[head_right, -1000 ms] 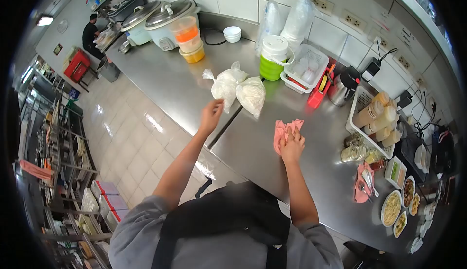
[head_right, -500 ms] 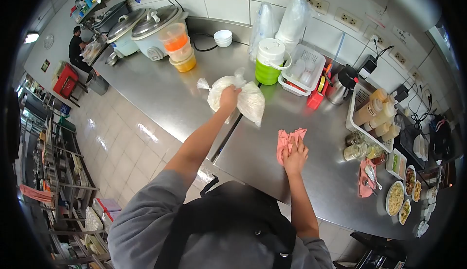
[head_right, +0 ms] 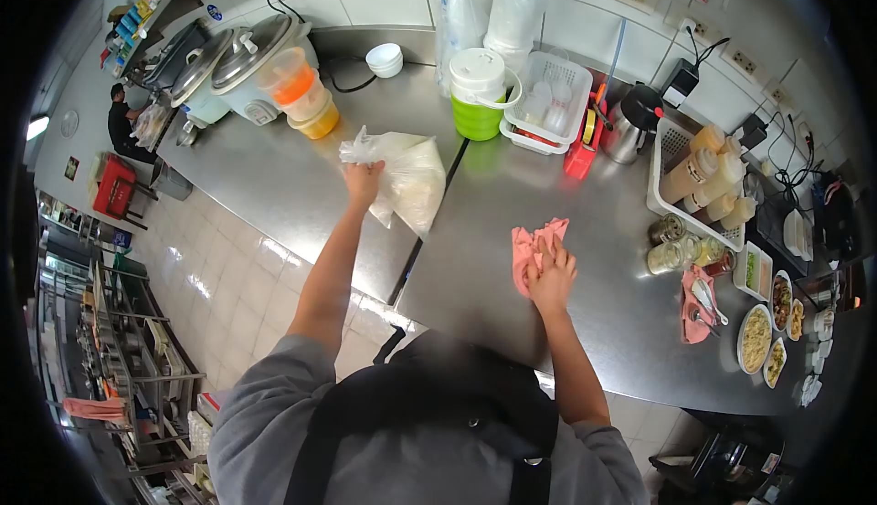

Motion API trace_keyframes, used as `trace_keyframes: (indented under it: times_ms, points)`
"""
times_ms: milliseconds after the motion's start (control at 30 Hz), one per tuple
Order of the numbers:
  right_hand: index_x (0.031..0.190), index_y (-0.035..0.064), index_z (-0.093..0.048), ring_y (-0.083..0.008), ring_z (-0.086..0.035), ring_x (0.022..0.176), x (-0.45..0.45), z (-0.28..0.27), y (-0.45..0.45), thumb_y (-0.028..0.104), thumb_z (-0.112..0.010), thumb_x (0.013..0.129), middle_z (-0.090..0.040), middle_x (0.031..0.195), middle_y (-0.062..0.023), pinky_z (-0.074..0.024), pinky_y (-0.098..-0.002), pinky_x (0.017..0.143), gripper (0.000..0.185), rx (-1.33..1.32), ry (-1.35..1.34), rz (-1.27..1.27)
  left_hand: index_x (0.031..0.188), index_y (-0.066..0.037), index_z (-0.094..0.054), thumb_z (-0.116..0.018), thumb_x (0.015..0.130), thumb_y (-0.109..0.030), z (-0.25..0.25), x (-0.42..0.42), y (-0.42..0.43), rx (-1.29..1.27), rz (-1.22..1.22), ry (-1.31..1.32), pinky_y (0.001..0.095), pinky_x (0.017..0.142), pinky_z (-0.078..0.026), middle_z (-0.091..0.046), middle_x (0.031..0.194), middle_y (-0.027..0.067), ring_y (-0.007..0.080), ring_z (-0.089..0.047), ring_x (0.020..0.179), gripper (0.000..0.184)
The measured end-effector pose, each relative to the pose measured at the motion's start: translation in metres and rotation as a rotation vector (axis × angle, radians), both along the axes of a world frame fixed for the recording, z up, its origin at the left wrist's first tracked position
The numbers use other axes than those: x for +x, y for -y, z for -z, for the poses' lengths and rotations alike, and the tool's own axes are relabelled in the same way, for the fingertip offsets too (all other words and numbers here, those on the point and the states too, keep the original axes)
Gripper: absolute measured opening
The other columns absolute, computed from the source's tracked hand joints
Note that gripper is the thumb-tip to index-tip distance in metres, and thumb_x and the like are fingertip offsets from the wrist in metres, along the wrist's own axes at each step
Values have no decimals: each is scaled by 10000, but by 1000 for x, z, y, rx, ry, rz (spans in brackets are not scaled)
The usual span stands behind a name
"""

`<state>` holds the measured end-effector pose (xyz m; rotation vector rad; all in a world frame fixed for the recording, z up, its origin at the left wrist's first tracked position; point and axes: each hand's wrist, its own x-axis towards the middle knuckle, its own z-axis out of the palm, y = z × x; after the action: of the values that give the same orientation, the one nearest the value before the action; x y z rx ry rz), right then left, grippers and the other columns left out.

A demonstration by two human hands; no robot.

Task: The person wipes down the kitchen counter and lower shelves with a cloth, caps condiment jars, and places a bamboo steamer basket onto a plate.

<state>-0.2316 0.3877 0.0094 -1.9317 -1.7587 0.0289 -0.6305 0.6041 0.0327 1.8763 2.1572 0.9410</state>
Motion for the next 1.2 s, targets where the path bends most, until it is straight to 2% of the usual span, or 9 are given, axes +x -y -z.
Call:
trace_keyframes:
  times_ms: [167,333,533,700,833,933,1033,1100,1200]
  points:
    - [1303,149,-582,-324,-444,1220,16,-1,-16,298,-628,854,-444,1436,-100,-354,-489,973,475,35,131,182,801,12,-701,-698,830,-232,17,-69,-6,383,-49,-55,501,831,-412,-578,1056,227,391,-506,985,246]
    - [1315,143,-558,-340,-428,1268,13,21,-53,303,-623,855,-433,1451,-99,-348,-503,985,491,-50,15,455,870,2,-696,-647,887,-282,-3,-139,6,175,-433,-230,507,854,-414,-553,1063,241,412,-498,987,288]
    - [1382,116,-481,-359,-404,1314,-81,-4,-153,345,-642,820,-430,1448,-124,-350,-493,1043,628,123,-51,-202,1208,2,-574,-623,915,-418,-2,-171,19,-79,-450,-90,502,980,-369,-481,1199,292,457,-451,1112,514]
    - [1400,76,-445,-322,-402,1330,-142,4,-221,277,-649,810,-434,1440,-138,-349,-452,1068,656,131,-56,-447,1389,-2,-385,-627,939,-292,-30,-92,111,371,-326,-19,472,1080,-300,-373,1369,259,387,-335,1317,588]
    - [1225,45,-536,-233,-523,1168,-216,9,-125,158,-623,834,-537,1276,-106,-431,-383,958,416,-188,-514,-827,1326,-8,-465,-549,977,-179,-7,-77,211,357,-471,250,434,1025,-373,-383,1400,199,332,-410,1287,399]
    - [1039,19,-643,-164,-613,1023,-250,-3,-21,73,-605,845,-648,1103,-68,-490,-335,865,205,154,-478,-1346,1290,-19,-487,-524,980,-130,42,-84,282,203,-648,342,401,924,-445,-445,1286,177,282,-515,1123,331]
    - [862,1,-679,-162,-659,917,-247,-39,-22,-86,-552,746,-688,873,-70,-522,-317,787,193,-1257,-1093,-1405,1237,-13,-508,-504,981,-105,57,-93,338,169,-666,282,370,864,-476,-463,1246,158,267,-548,1051,272]
    - [843,-14,-659,-171,-669,836,-245,-47,-86,-158,-412,668,-679,820,-71,-531,-293,786,336,-361,-1251,-1537,1217,-12,-517,-502,982,-104,60,-100,367,135,-706,301,362,851,-481,-470,1237,148,259,-550,1040,253]
    - [1310,31,-515,-278,-597,1164,-214,-55,-215,-130,-397,766,-603,1253,-153,-471,-389,994,579,-373,-1173,-1230,1182,-11,-533,-498,984,-105,54,-103,391,67,-770,302,345,826,-491,-487,1213,131,240,-553,1019,222]
